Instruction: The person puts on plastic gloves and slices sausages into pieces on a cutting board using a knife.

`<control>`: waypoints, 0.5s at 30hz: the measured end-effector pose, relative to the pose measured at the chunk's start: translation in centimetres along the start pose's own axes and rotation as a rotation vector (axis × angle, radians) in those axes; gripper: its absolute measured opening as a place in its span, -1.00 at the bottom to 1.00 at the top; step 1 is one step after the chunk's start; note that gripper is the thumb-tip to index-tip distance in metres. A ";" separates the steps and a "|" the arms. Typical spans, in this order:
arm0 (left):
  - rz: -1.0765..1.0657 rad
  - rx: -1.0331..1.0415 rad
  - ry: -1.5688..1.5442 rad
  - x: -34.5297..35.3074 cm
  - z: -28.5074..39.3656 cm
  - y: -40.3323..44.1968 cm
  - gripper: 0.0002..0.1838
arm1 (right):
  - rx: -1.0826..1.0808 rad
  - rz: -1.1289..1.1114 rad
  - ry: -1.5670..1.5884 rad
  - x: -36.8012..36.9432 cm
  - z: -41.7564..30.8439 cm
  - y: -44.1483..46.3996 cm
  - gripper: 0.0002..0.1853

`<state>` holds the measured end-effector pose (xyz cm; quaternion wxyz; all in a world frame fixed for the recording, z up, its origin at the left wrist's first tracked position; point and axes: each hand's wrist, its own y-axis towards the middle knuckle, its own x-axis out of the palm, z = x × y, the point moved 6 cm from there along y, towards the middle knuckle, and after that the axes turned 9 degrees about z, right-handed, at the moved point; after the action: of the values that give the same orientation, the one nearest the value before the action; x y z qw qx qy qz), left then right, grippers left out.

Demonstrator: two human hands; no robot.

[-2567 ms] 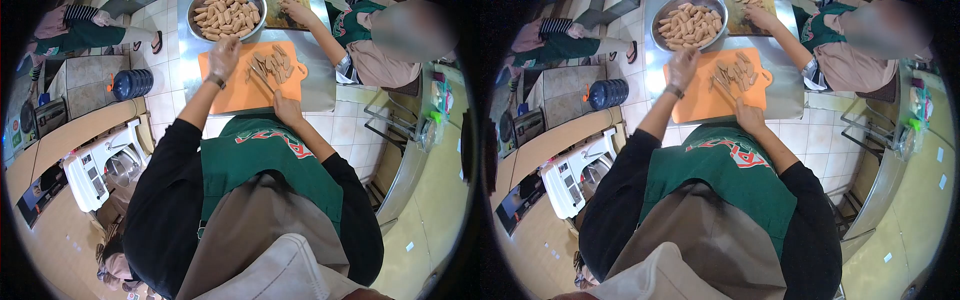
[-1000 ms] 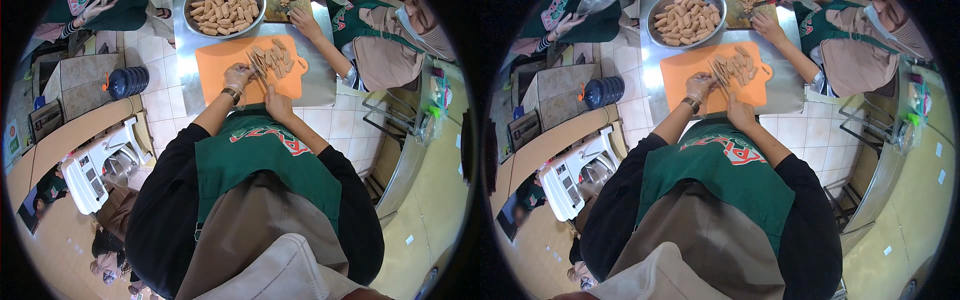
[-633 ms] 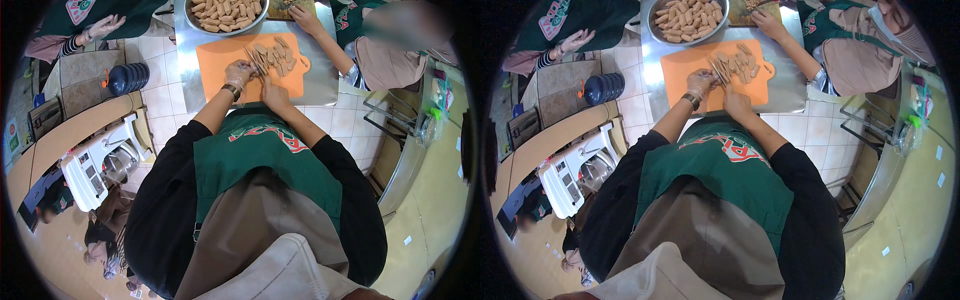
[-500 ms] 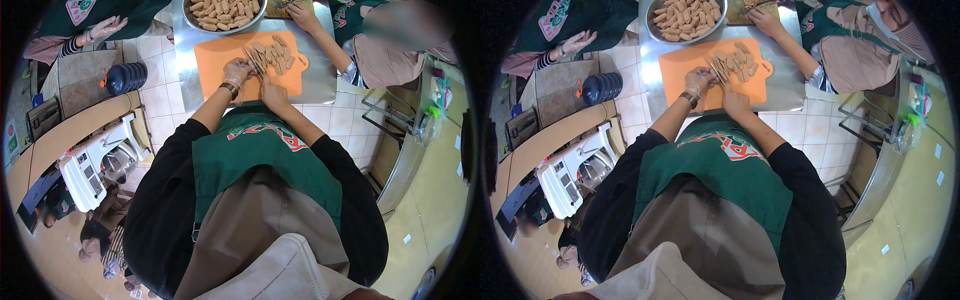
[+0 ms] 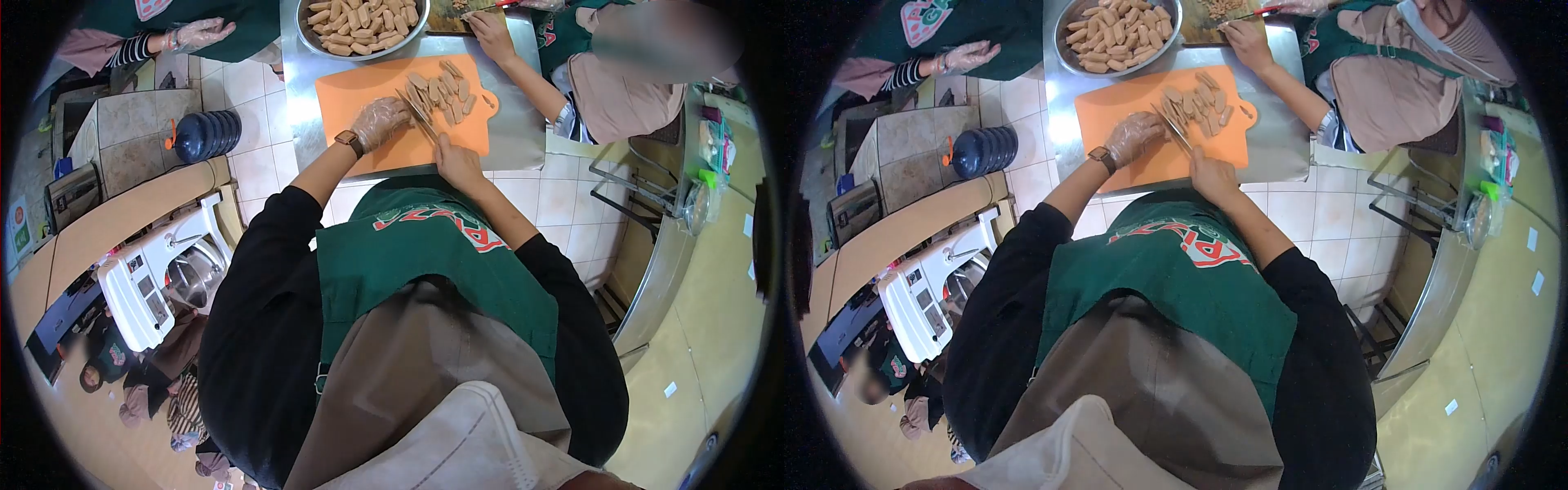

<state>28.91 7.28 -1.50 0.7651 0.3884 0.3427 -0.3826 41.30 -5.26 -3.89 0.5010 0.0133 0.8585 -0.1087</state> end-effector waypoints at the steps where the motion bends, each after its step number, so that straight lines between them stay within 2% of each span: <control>1: 0.000 0.002 0.003 0.2 0.0 -0.2 -0.85 | -0.001 0.003 0.002 0.1 -0.1 0.5 -0.79; 3: 0.033 -0.199 -0.112 0.1 -0.4 -0.3 -0.86 | -0.015 0.009 -0.019 0.1 -0.3 1.3 -0.78; 4: 0.036 -0.198 -0.108 0.1 0.1 -0.1 -0.86 | -0.019 0.013 -0.020 0.1 -0.4 1.4 -0.78; 6: 0.017 -0.477 0.051 0.2 -0.3 -0.2 -0.85 | 0.012 0.015 -0.020 0.0 -0.4 1.8 -0.78; 7: 0.021 -0.480 0.056 0.8 -0.2 -0.1 -0.85 | 0.005 0.015 -0.020 -0.1 -0.7 1.9 -0.78; 9: 0.253 -0.854 -0.222 2.0 -1.6 -1.8 -0.77 | 0.050 -0.013 -0.027 -0.1 -0.8 1.8 -0.80; 10: 0.255 -0.857 -0.220 3.0 -1.9 -2.1 -0.77 | 0.047 -0.014 -0.027 0.3 -0.8 1.8 -0.80; 12: 0.422 -1.323 -0.870 5.6 -3.1 -3.7 -0.79 | 0.008 0.058 -0.007 0.5 -1.2 2.2 -0.77; 13: 0.421 -1.323 -0.871 5.5 -3.0 -3.5 -0.79 | 0.010 0.057 -0.008 0.7 -1.3 2.5 -0.77; 15: 0.481 -1.487 -1.048 5.8 -3.3 -4.0 -0.79 | 0.011 0.030 -0.051 0.9 -1.7 2.9 -0.78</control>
<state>27.55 6.60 -9.12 0.9320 -0.3611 0.0216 -0.0232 39.75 -2.13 -4.38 0.5242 0.0263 0.8445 -0.1062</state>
